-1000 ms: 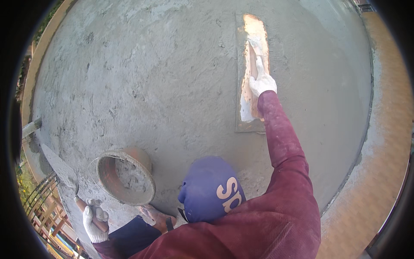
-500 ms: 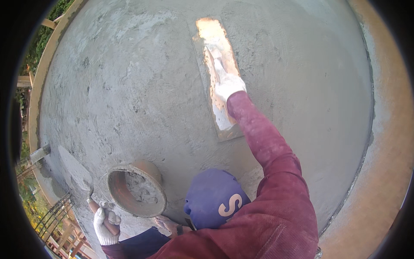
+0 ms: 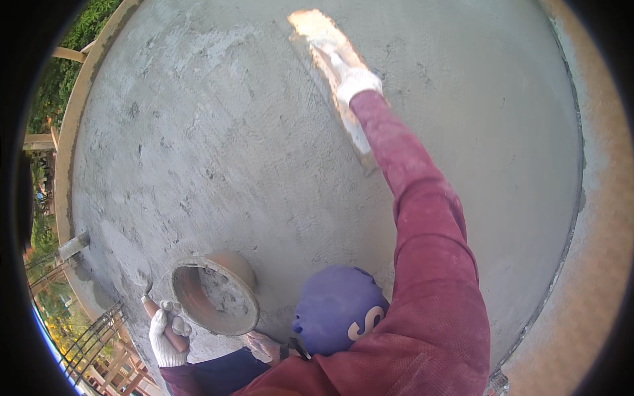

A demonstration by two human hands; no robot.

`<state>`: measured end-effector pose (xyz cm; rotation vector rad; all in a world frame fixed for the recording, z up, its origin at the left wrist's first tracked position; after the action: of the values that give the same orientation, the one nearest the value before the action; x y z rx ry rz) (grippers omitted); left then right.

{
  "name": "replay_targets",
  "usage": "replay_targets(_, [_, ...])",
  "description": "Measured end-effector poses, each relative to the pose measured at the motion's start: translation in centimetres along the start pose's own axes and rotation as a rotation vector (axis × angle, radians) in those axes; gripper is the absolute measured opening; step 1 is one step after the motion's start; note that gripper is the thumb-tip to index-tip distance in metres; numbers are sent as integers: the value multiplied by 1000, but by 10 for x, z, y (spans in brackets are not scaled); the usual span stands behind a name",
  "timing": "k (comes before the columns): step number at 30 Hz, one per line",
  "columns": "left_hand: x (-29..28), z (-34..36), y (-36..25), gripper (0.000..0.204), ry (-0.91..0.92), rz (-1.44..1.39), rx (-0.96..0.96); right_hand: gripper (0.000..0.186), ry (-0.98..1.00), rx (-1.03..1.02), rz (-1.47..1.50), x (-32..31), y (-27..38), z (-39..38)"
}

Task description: The person smooths a freshly poured concrete floor using a wooden float and a trowel. They repeatedly scoop wet concrete from a bucket and spread it to fill low spots, then level the surface with the float.

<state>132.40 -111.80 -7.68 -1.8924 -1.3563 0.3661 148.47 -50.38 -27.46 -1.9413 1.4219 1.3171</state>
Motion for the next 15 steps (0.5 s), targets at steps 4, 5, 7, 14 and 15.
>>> replay_targets(4, [0, -3, -2, 34, -19, -91, -39, 88, -13, 148, 18, 4, -18, 8])
replay_targets(5, [-2, -12, -7, 34, -6, -130, -33, 91, -3, 124, 76, 21, -29, -12])
replay_targets(7, [3, -23, -15, 34, -39, -75, 60, 94, -230, -35, 58, 55, -68, -40])
replay_targets(14, [-10, -13, -7, 37, -27, 20, 34, 82, -152, 153, 22, 19, -95, 1])
replay_targets(15, [-11, -17, -6, 36, -24, -17, 26, 82, -171, 115, 39, 30, -90, -20])
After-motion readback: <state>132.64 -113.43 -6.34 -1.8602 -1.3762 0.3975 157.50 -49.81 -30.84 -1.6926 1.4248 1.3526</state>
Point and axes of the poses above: each hand's wrist, its own z-axis towards the middle knuckle, its own x-axis out of the palm, y = z × x, the point moved 1 cm from there along z, towards the middle knuckle, and after that the axes turned 11 degrees about y, right-handed, at the moved point
